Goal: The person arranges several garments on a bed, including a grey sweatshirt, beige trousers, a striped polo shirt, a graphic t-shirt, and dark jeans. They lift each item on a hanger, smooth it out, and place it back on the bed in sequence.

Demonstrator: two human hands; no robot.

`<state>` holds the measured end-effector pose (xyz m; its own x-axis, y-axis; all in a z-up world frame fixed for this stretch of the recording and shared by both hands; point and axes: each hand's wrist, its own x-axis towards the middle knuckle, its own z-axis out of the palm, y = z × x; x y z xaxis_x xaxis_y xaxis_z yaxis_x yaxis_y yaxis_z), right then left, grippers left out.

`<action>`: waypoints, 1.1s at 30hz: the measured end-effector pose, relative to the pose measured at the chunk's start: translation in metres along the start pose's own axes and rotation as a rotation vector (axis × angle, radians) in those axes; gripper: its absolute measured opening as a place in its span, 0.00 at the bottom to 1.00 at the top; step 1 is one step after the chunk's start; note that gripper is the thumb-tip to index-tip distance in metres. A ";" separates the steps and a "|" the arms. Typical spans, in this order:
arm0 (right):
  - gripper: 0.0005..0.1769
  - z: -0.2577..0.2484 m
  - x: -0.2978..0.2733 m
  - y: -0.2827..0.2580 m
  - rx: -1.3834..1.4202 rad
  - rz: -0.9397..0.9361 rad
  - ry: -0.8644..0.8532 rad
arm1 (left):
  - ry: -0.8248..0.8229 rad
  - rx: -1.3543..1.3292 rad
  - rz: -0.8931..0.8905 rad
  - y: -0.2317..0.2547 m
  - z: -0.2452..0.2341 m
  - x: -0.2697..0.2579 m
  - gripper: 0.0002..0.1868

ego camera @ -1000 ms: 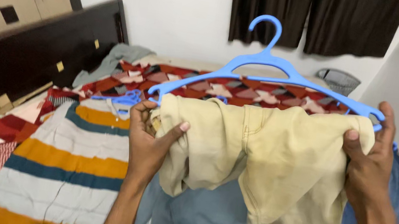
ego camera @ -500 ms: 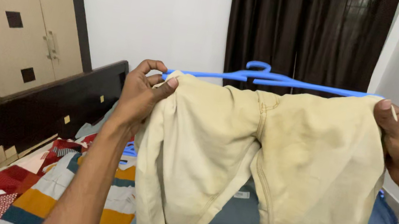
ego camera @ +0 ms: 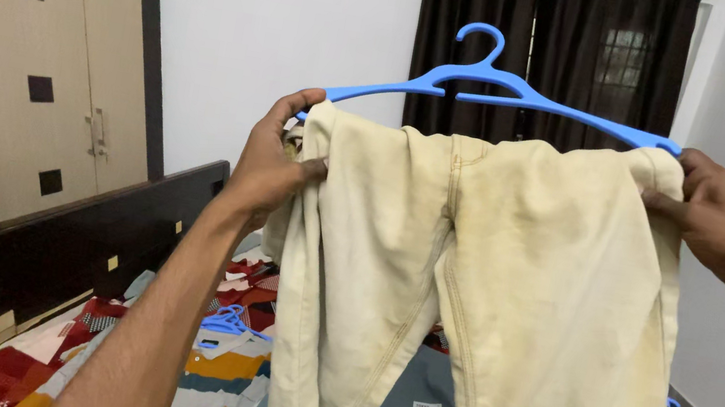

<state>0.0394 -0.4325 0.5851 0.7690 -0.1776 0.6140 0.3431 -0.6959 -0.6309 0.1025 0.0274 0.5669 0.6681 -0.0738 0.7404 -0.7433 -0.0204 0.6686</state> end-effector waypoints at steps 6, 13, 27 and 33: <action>0.28 0.006 0.003 -0.023 0.109 -0.137 0.094 | -0.038 0.212 0.336 0.026 -0.007 0.013 0.41; 0.28 0.012 0.009 -0.070 0.335 -0.083 0.389 | 0.167 -0.020 0.179 0.081 -0.017 0.049 0.22; 0.24 -0.013 0.030 -0.079 0.054 -0.069 0.207 | -0.086 0.448 0.115 0.072 -0.046 0.044 0.12; 0.22 -0.007 0.025 -0.072 0.214 0.000 0.140 | -0.085 0.625 0.277 0.032 -0.046 0.049 0.20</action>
<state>0.0304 -0.3920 0.6491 0.6918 -0.2824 0.6645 0.4610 -0.5355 -0.7076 0.1130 0.0689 0.6277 0.4649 -0.2370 0.8530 -0.7836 -0.5587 0.2719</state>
